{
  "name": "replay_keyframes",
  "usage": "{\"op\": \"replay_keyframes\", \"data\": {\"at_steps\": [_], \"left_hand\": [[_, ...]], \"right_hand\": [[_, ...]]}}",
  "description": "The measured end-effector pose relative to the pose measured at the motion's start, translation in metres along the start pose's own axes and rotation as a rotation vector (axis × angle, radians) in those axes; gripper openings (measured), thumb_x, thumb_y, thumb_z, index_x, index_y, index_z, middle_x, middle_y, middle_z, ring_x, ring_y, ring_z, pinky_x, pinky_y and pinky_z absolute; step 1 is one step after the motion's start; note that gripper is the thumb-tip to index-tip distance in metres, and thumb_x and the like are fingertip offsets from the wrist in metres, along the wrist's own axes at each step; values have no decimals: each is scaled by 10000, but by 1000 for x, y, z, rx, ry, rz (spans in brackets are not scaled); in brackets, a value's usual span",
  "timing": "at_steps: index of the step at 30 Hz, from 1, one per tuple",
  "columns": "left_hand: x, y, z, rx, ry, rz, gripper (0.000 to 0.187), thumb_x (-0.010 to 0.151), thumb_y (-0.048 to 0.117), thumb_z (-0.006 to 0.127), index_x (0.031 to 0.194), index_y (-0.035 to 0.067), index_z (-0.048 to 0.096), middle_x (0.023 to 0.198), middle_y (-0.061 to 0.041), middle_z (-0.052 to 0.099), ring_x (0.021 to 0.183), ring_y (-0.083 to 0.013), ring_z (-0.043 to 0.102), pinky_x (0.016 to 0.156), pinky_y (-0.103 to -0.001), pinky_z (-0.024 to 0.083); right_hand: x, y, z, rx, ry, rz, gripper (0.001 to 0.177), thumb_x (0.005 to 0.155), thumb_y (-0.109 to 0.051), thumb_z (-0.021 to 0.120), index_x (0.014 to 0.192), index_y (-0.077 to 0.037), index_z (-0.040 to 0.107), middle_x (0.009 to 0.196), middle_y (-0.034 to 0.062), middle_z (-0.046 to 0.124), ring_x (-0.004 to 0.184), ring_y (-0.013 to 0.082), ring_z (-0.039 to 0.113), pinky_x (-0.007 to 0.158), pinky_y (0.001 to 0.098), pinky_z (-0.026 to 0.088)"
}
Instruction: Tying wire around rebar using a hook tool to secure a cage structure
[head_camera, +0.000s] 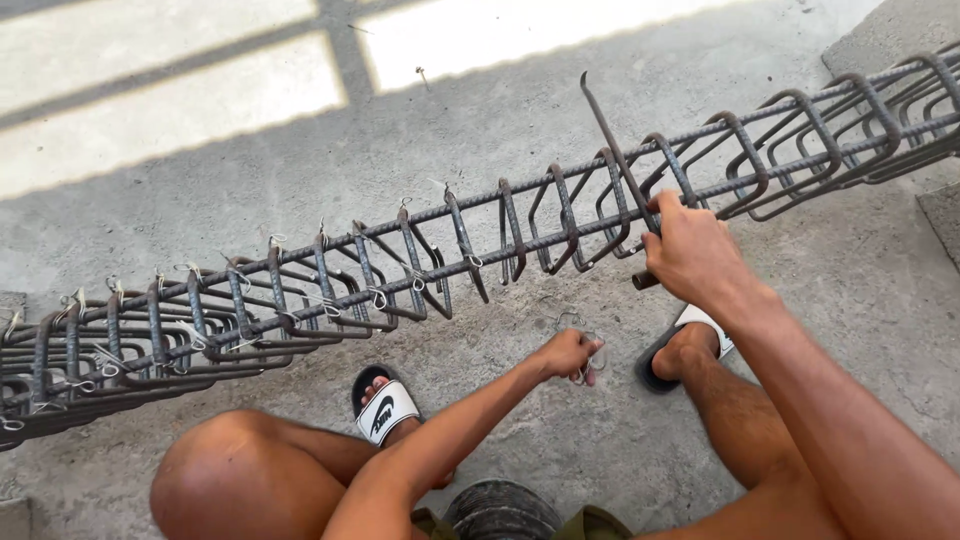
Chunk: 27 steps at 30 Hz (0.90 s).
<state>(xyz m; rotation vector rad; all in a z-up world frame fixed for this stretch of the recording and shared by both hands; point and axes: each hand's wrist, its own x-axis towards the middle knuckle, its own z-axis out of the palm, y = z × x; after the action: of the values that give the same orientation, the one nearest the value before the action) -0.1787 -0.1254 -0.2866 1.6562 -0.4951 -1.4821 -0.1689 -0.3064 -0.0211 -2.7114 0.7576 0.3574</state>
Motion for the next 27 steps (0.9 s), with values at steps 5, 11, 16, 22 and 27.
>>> {"op": "replay_keyframes", "data": {"at_steps": [5, 11, 16, 22, 27], "left_hand": [[25, -42, -7, -139, 192, -110, 392, 1018, 401, 547, 995, 33, 678, 614, -123, 659, 453, -176, 577, 386, -290, 469], [1, -25, -13, -201, 212, -207, 239, 895, 276, 646, 885, 57, 741, 586, -68, 583, 434, -123, 483, 392, -278, 497], [2, -21, -14, -108, 132, -188, 108, 796, 133, 730, 849, 43, 759, 587, -104, 641, 432, -138, 536, 390, -293, 524], [48, -48, -16, 710, 95, -132, 194, 622, 53, 729, 807, 25, 783, 717, -240, 717, 819, -429, 746, 712, -496, 586], [73, -68, -15, 609, -14, -175, 188, 667, 18, 645, 802, -28, 768, 610, -193, 634, 601, -346, 665, 577, -431, 529]], "right_hand": [[6, -2, 2, -31, 44, -34, 413, 954, -302, 605, 1353, -200, 571, 1070, 259, 744, 1027, 534, 702, 915, 595, 539], [5, -3, 4, -25, 71, -66, 433, 967, -307, 560, 1367, -142, 558, 1142, 285, 720, 1016, 564, 694, 908, 630, 526], [3, -5, 2, -46, 71, -68, 468, 973, -339, 549, 1389, -124, 550, 1185, 274, 714, 1025, 564, 694, 913, 638, 520], [2, -7, -2, -109, 22, -66, 529, 948, -320, 552, 1433, -110, 521, 1249, 269, 688, 1043, 580, 683, 911, 657, 507], [4, -6, 0, -125, 10, -67, 549, 944, -317, 544, 1447, -100, 504, 1272, 264, 676, 1048, 592, 677, 911, 672, 500]]}}
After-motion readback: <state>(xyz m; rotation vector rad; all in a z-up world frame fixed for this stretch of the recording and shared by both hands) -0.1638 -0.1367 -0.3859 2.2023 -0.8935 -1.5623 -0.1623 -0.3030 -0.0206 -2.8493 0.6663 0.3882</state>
